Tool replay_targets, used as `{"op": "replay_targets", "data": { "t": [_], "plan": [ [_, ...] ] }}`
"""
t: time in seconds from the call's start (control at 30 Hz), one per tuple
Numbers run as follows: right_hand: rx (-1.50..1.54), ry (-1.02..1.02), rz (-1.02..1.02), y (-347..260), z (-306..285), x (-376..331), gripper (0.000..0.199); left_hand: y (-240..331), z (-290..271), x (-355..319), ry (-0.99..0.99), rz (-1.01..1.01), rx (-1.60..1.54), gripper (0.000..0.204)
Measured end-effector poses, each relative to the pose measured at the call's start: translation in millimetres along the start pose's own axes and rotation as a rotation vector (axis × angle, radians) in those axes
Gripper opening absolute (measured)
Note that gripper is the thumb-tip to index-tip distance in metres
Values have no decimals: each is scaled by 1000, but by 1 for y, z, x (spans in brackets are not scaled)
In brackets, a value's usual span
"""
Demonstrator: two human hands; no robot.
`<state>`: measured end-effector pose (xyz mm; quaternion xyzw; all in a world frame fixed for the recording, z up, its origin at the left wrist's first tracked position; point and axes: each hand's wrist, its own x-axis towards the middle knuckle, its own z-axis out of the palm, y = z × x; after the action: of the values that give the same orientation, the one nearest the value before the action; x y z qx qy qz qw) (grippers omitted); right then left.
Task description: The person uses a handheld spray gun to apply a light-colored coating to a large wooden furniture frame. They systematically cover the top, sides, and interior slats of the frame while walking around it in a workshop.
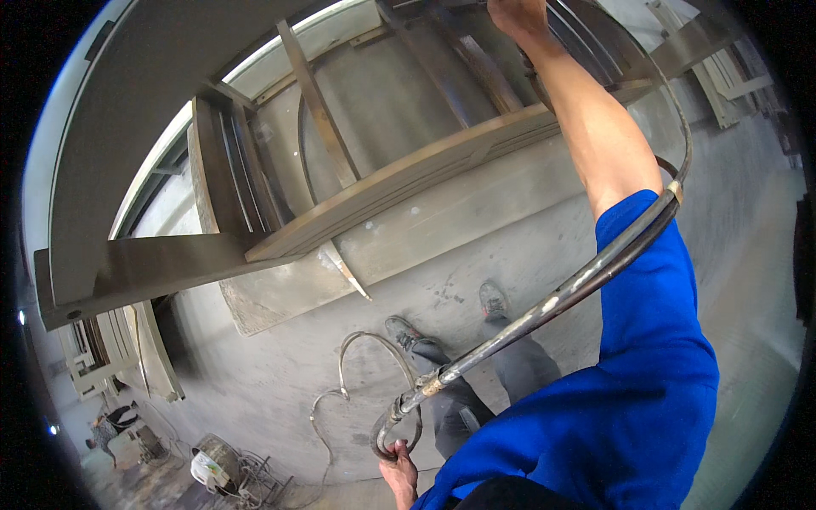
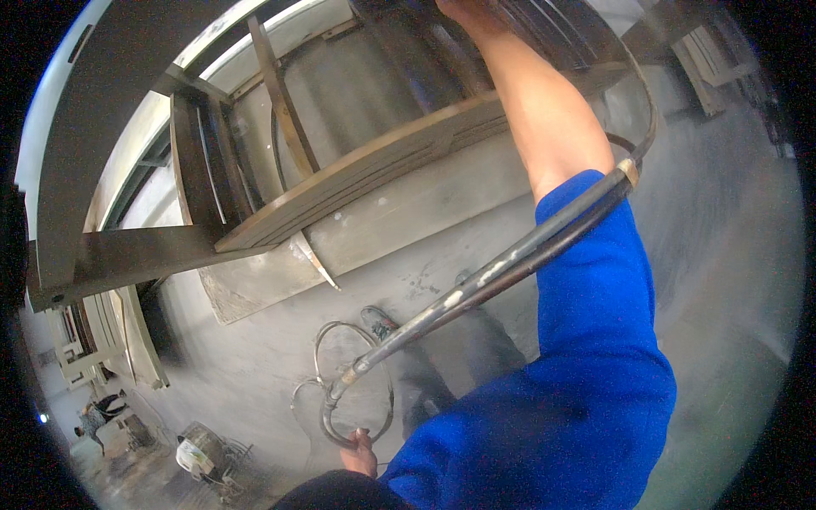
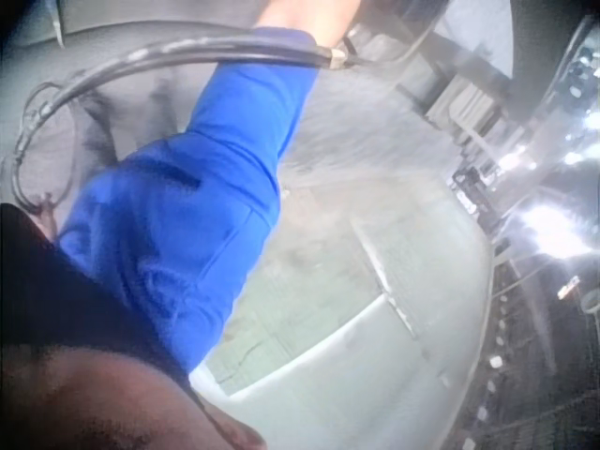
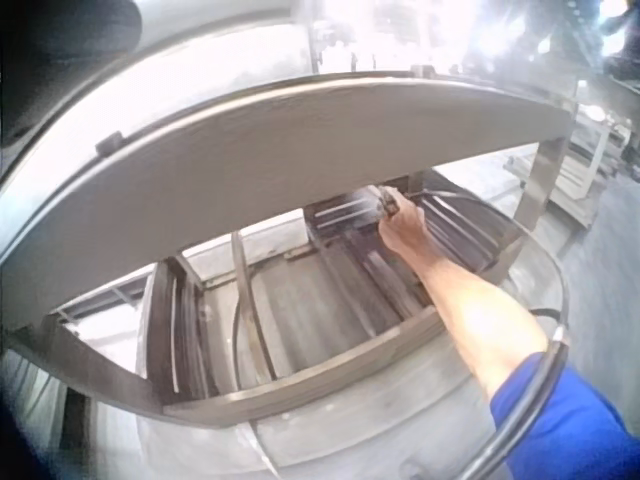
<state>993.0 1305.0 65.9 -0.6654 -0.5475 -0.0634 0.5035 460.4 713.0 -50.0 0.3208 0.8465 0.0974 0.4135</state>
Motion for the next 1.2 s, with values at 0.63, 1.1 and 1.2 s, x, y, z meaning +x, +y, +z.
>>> {"op": "replay_targets", "data": {
  "t": [0.63,1.1,1.2],
  "plan": [
    [-97,-133,-118,-25,68,-37,44,3,35,-78,73,-10,-10,39],
    [-25,-378,212,-59,96,-59,41,-19,18,-56,145,-86,-113,35],
    [-146,-276,197,-52,71,-55,44,-22,27,-57,129,-136,-144,35]
  ]
}}
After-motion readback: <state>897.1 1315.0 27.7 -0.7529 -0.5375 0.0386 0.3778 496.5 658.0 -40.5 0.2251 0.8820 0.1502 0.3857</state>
